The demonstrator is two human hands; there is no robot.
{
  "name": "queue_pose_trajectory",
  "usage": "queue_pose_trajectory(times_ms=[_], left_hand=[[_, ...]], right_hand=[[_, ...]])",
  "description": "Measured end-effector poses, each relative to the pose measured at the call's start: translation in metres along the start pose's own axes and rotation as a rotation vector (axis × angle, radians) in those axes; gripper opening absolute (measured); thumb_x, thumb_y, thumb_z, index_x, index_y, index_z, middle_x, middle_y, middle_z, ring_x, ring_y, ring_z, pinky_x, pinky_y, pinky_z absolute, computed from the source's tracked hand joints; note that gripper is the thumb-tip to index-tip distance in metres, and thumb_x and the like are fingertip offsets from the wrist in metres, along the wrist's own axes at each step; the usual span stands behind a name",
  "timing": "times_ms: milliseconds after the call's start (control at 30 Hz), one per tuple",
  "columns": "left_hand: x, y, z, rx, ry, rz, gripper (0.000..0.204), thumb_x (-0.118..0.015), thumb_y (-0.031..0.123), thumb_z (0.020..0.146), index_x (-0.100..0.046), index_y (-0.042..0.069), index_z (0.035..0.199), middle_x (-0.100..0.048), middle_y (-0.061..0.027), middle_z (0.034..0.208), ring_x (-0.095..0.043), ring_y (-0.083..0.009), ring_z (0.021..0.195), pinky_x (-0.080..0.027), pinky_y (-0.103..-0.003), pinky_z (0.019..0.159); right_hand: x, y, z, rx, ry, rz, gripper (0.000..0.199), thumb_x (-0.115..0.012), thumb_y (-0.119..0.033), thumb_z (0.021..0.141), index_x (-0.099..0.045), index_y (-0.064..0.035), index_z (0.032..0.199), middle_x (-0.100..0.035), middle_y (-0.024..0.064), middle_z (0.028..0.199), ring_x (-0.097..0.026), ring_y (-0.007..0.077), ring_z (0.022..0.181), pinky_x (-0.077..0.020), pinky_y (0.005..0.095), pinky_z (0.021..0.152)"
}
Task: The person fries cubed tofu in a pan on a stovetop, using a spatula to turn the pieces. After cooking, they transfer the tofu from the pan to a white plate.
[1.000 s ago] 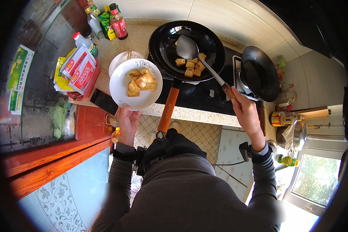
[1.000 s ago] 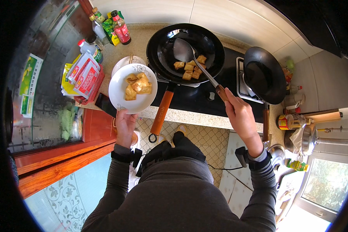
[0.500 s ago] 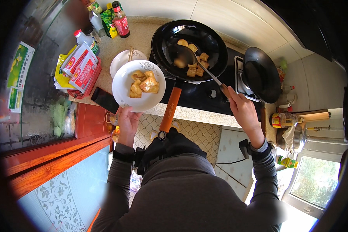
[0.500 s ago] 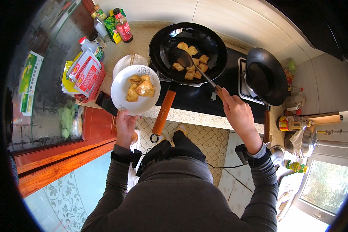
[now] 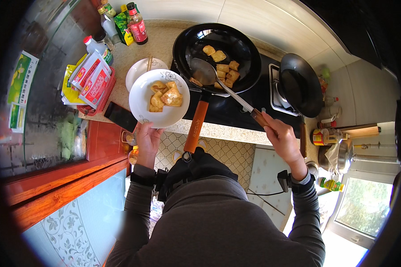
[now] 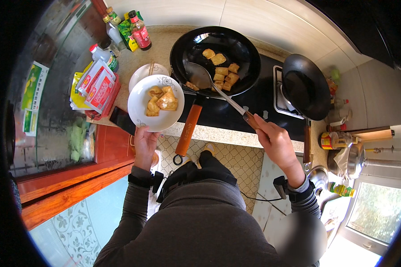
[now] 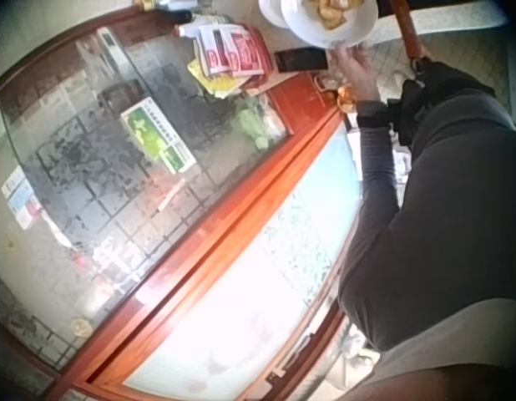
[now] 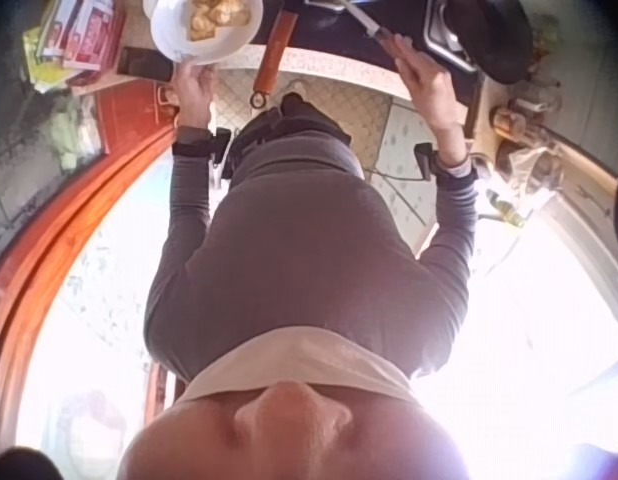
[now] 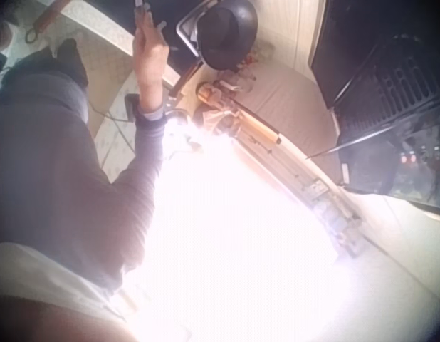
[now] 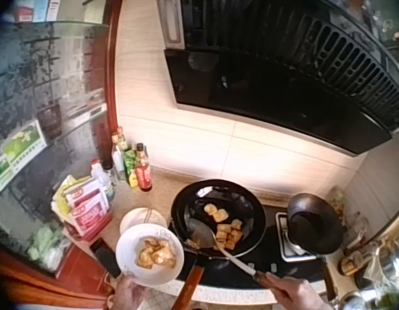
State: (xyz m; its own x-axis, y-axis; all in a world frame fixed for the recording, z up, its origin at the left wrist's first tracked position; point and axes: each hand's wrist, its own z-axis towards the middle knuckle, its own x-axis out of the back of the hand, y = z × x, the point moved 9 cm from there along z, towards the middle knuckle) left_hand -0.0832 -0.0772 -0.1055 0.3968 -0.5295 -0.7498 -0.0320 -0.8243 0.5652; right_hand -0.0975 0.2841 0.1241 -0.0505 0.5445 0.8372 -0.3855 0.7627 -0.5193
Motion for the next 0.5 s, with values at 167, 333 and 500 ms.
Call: queue_pose_trajectory(times_ms=[167, 333, 500], left_hand=[[-0.001, -0.002, 0.001, 0.002, -0.001, -0.008, 0.043, -0.053, 0.002, 0.081, -0.046, 0.008, 0.123, -0.057, -0.0104, 0.116, -0.061, -0.0255, 0.099, -0.057, -0.039, 0.076], [-0.007, -0.004, 0.001, -0.022, -0.027, -0.025, 0.046, -0.053, 0.002, 0.081, -0.045, 0.009, 0.126, -0.056, -0.0109, 0.118, -0.06, -0.0266, 0.103, -0.057, -0.04, 0.078], [-0.006, -0.014, 0.007, 0.026, -0.028, -0.108, 0.047, -0.052, 0.0, 0.081, -0.044, 0.009, 0.127, -0.054, -0.0119, 0.121, -0.058, -0.0282, 0.106, -0.057, -0.04, 0.08]], right_hand=[[-0.007, 0.034, -0.007, -0.328, -0.113, 0.333, 0.037, -0.057, -0.008, 0.09, -0.055, -0.0008, 0.126, -0.058, 0.0048, 0.068, -0.046, 0.0069, 0.056, -0.0402, 0.0236, 0.051], [-0.006, 0.039, -0.009, -0.473, -0.15, 0.556, 0.037, -0.055, -0.01, 0.092, -0.054, -0.0004, 0.128, -0.056, -0.0014, 0.067, -0.042, 0.0031, 0.054, -0.0355, 0.0192, 0.048], [-0.002, 0.024, -0.01, -0.539, -0.201, 0.65, 0.037, -0.054, -0.011, 0.093, -0.053, -0.0018, 0.129, -0.055, -0.0024, 0.067, -0.043, 0.0015, 0.053, -0.0347, 0.0178, 0.047]])
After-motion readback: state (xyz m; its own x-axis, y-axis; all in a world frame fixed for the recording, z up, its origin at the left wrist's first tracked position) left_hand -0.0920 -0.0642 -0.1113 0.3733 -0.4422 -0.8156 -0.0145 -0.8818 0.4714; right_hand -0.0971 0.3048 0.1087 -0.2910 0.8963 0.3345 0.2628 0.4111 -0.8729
